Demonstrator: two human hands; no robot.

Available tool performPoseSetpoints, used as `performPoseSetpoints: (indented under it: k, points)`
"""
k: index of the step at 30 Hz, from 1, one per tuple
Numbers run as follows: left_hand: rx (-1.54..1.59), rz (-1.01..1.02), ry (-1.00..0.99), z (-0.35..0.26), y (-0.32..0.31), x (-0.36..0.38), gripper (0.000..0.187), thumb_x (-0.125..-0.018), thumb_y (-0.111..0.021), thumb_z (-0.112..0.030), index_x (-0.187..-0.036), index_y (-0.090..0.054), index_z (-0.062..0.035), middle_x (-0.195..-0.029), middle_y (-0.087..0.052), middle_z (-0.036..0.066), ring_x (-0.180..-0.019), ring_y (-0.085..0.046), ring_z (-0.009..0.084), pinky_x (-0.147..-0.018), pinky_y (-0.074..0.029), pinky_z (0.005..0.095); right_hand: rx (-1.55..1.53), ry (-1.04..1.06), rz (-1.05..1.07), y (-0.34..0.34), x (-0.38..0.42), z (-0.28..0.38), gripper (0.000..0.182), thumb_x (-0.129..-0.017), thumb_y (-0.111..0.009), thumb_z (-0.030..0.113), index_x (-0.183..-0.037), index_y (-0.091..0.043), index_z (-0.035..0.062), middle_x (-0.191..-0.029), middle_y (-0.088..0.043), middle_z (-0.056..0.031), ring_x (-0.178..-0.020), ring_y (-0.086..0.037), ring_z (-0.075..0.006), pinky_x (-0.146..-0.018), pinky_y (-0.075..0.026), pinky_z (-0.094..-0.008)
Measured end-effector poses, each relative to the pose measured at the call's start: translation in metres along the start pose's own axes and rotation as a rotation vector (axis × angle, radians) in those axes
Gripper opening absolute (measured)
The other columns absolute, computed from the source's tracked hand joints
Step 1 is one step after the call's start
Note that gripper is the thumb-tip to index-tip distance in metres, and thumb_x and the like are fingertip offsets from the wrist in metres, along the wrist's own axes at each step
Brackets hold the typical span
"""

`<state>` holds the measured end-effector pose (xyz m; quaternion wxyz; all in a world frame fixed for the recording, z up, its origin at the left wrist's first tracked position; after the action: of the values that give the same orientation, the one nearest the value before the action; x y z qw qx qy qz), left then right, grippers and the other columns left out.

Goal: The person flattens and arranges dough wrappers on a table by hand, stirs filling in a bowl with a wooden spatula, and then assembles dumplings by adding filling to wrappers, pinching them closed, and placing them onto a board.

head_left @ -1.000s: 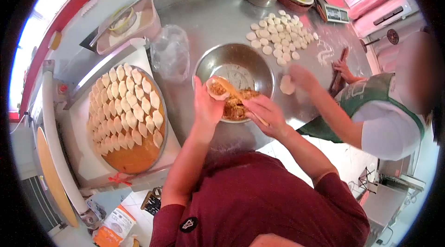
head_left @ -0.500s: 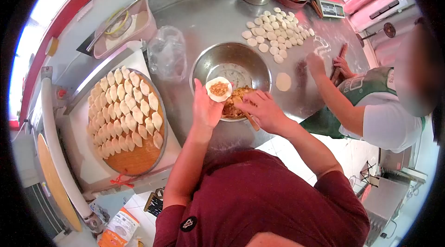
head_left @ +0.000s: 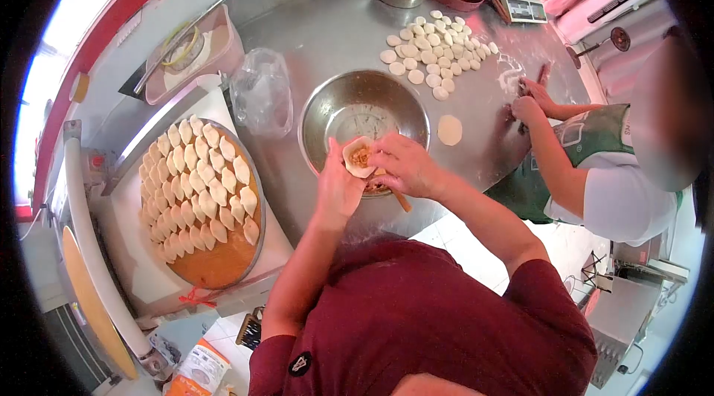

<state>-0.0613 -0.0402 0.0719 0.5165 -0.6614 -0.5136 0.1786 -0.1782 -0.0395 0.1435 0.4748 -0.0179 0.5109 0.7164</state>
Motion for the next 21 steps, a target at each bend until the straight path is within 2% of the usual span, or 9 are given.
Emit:
performPoseSetpoints:
  k: [1,4,10,11,13,16,19,21]
  points:
    - [0.013,-0.009,0.002,0.003,0.003,-0.001,0.056,-0.096,-0.027,-0.048,-0.118,-0.047,-0.0004,-0.113,-0.055,0.011,-0.105,-0.053,0.0227,-0.091,-0.042,0.0393,0.012,0.029,0.049,-0.003,0.005,0.001,0.013,-0.072,-0.061,0.014,-0.079,-0.053,0.0071,-0.084,-0.053,-0.0067,-0.079,-0.054,-0.0277,-0.065,-0.045,-0.0383]
    - [-0.031,-0.044,0.014,0.008,0.01,0.0,0.057,-0.097,-0.026,-0.048,-0.118,-0.048,0.0007,-0.112,-0.056,0.012,-0.105,-0.053,0.0231,-0.093,-0.042,0.0396,0.025,-0.003,0.112,-0.011,0.012,-0.008,0.019,-0.066,-0.066,0.005,-0.081,-0.054,0.0082,-0.084,-0.053,-0.0071,-0.08,-0.054,-0.0275,-0.066,-0.045,-0.0382]
    - [-0.102,-0.01,0.01,0.004,-0.004,0.001,0.057,-0.097,-0.028,-0.046,-0.112,-0.051,0.0036,-0.107,-0.057,0.013,-0.103,-0.054,0.0229,-0.092,-0.043,0.0393,0.002,-0.035,0.068,-0.007,-0.004,-0.016,0.016,-0.069,-0.059,0.003,-0.083,-0.054,0.0066,-0.079,-0.051,-0.0067,-0.073,-0.053,-0.0263,-0.059,-0.046,-0.0359]
    - [-0.118,0.012,0.007,0.003,-0.005,0.001,0.057,-0.097,-0.029,-0.045,-0.11,-0.052,0.0049,-0.107,-0.057,0.013,-0.103,-0.054,0.0231,-0.092,-0.044,0.0398,0.013,-0.032,0.079,-0.008,-0.004,-0.016,0.015,-0.07,-0.058,0.007,-0.084,-0.054,0.0066,-0.08,-0.05,-0.007,-0.075,-0.054,-0.0264,-0.06,-0.046,-0.0359]
    - [-0.122,0.013,0.024,0.003,-0.003,0.0,0.058,-0.097,-0.029,-0.046,-0.111,-0.051,0.0057,-0.106,-0.057,0.014,-0.103,-0.054,0.0234,-0.093,-0.043,0.0392,0.035,-0.026,0.098,-0.011,-0.005,-0.016,0.017,-0.072,-0.057,0.014,-0.087,-0.053,0.0066,-0.08,-0.049,-0.0075,-0.078,-0.054,-0.0265,-0.063,-0.046,-0.0358]
    - [-0.119,0.013,0.054,0.001,-0.008,-0.001,0.06,-0.097,-0.029,-0.047,-0.115,-0.05,0.0063,-0.107,-0.056,0.013,-0.102,-0.054,0.0235,-0.094,-0.042,0.038,0.072,0.031,0.124,-0.012,-0.004,-0.017,0.017,-0.072,-0.056,0.014,-0.087,-0.053,0.0069,-0.08,-0.049,-0.0075,-0.079,-0.054,-0.0257,-0.063,-0.045,-0.0347]
    - [-0.048,0.023,0.112,0.003,-0.005,-0.003,0.061,-0.096,-0.028,-0.049,-0.121,-0.046,0.0041,-0.111,-0.055,0.012,-0.103,-0.054,0.0234,-0.095,-0.041,0.0376,0.137,0.045,0.132,-0.01,-0.008,-0.016,0.016,-0.073,-0.055,0.014,-0.086,-0.052,0.0072,-0.082,-0.05,-0.0075,-0.08,-0.053,-0.0257,-0.069,-0.043,-0.0355]
    - [0.055,0.033,0.106,0.004,-0.006,-0.003,0.058,-0.096,-0.03,-0.046,-0.126,-0.043,0.0016,-0.114,-0.054,0.011,-0.103,-0.053,0.0224,-0.094,-0.041,0.0362,0.17,0.077,-0.014,-0.002,-0.014,-0.01,0.015,-0.073,-0.055,0.015,-0.085,-0.051,0.0073,-0.083,-0.051,-0.0074,-0.08,-0.052,-0.026,-0.073,-0.041,-0.037]
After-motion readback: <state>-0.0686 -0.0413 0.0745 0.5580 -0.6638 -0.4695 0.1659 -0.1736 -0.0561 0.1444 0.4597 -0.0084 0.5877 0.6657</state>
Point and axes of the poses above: each hand's wrist, its own x-axis away from the middle knuckle, its own y-axis out of the back of the hand, z = x × y, the point moved 5 cm from there along -x, towards the middle knuckle
